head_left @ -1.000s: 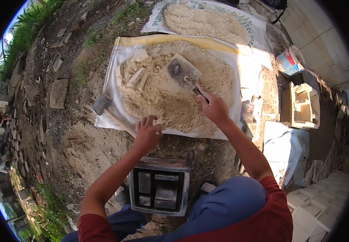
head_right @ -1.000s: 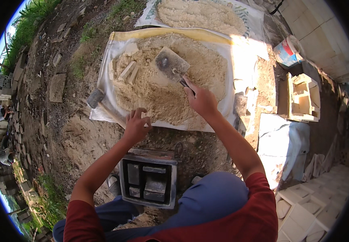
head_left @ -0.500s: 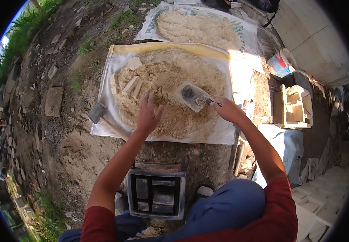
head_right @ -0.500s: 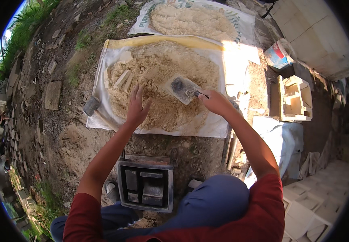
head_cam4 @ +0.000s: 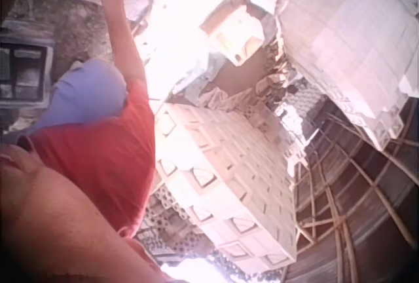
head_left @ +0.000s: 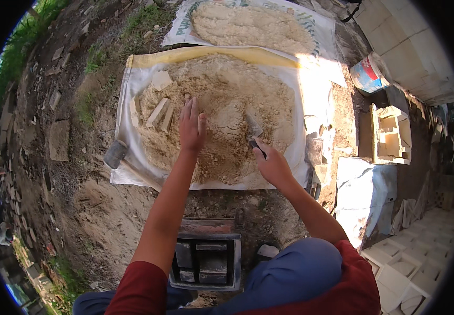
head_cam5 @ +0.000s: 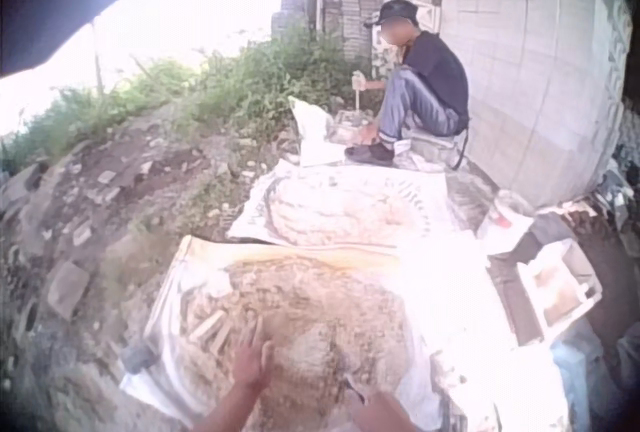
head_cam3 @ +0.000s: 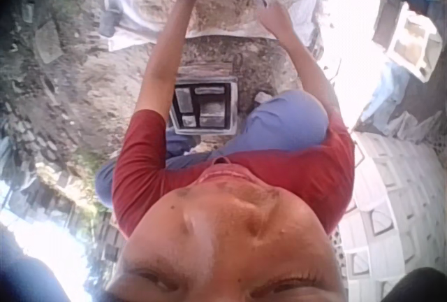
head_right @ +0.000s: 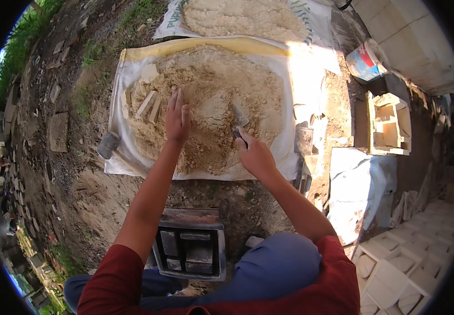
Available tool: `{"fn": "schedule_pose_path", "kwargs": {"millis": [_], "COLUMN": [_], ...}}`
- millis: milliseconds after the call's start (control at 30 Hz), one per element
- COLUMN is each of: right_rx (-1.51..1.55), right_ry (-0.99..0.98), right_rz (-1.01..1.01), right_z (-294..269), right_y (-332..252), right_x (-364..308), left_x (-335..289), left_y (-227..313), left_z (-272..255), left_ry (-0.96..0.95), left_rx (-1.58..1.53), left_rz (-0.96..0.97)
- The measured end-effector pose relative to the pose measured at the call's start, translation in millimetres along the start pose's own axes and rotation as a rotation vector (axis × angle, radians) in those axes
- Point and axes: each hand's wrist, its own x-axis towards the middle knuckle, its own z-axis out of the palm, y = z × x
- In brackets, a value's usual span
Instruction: The person scoops white powder from a bag into a bucket, places building blocks on a surface, and then uses a trowel to mix the powder with other materials on a sheet.
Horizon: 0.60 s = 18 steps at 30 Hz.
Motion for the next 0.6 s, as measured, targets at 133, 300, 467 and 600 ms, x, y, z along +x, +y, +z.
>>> {"fn": "schedule_pose_path", "kwargs": {"millis": [133,300,467,600], "right_rx": [0.110,0.256,-0.090,-0.476], "right_ry": [0.063,-0.079,0.215,0.323], "right_rz": [-0.128,0.018,-0.253,-0.364], "right_z": [38.3,33.2,23.3,2.2], "right_y": [-1.9,-40.2,-24.8,-37.5], "right_x": [15.1,15.2,8.3,13.4], "left_x": [-2.7,-3.1,1.5,3.6], "left_y": [27.8,23.9,47.8,36.1], "left_z": [17.1,16.8,16.9,-5.7], "left_ry": [0.080,0.168,0.210,0.217], "left_rx": [-0.266,-0.346,-0.699,-0.871], "left_rz": [-0.163,-0.230,-0.299,-0.236]}}
